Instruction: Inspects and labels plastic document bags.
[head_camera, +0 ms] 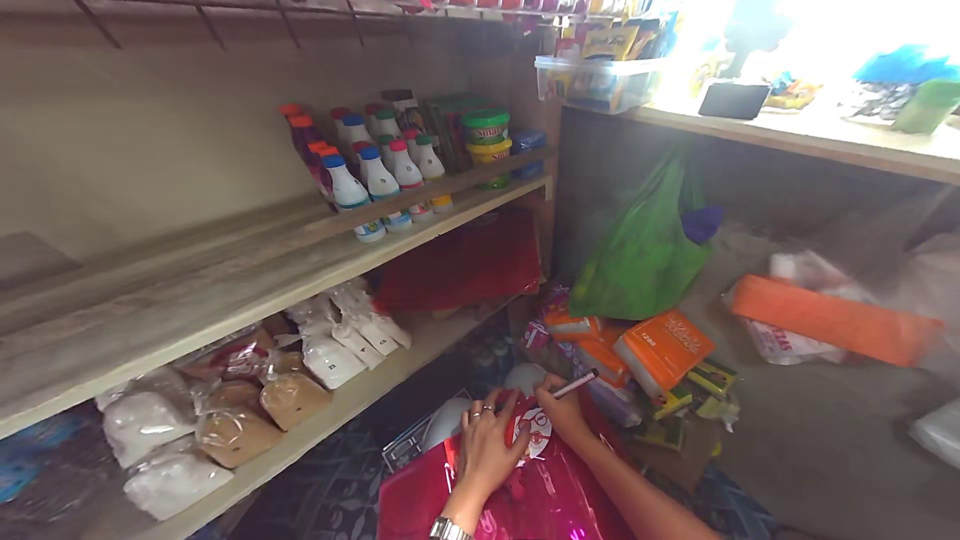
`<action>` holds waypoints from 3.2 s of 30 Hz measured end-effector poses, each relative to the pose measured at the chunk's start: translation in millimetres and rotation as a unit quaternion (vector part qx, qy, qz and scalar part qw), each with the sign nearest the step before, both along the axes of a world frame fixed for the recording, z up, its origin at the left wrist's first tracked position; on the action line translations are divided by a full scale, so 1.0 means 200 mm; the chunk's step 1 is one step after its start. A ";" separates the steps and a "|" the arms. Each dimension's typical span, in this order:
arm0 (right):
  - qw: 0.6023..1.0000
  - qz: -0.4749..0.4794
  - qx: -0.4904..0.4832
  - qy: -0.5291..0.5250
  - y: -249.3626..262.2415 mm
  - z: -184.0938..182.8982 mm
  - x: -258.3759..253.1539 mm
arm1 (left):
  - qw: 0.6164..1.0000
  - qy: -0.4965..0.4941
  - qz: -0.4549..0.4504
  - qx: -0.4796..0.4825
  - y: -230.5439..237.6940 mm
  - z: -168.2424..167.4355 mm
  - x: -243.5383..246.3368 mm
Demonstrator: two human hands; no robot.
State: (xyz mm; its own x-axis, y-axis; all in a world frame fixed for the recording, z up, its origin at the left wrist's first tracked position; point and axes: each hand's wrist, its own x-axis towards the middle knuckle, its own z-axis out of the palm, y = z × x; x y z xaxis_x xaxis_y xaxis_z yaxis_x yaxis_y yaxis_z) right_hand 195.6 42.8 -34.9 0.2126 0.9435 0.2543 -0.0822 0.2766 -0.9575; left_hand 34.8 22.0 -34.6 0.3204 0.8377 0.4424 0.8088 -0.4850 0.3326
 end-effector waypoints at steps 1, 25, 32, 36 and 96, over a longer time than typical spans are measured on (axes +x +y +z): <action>1.000 0.001 -0.001 0.001 0.00 0.00 0.00 | 1.000 -0.001 -0.002 0.004 0.00 0.00 0.00; 0.999 0.023 0.003 -0.029 0.01 0.04 0.01 | 1.000 -0.021 -0.001 -0.004 0.00 -0.01 -0.01; 0.999 0.027 0.023 -0.028 0.02 0.01 0.01 | 0.996 -0.019 -0.008 -0.091 -0.01 0.03 -0.02; 0.996 0.032 0.050 -0.067 0.01 -0.01 0.02 | 0.996 -0.022 -0.008 -0.091 0.00 0.01 -0.02; 0.984 0.040 0.040 -0.171 0.01 -0.02 0.00 | 0.993 -0.002 -0.011 -0.115 0.01 0.00 -0.03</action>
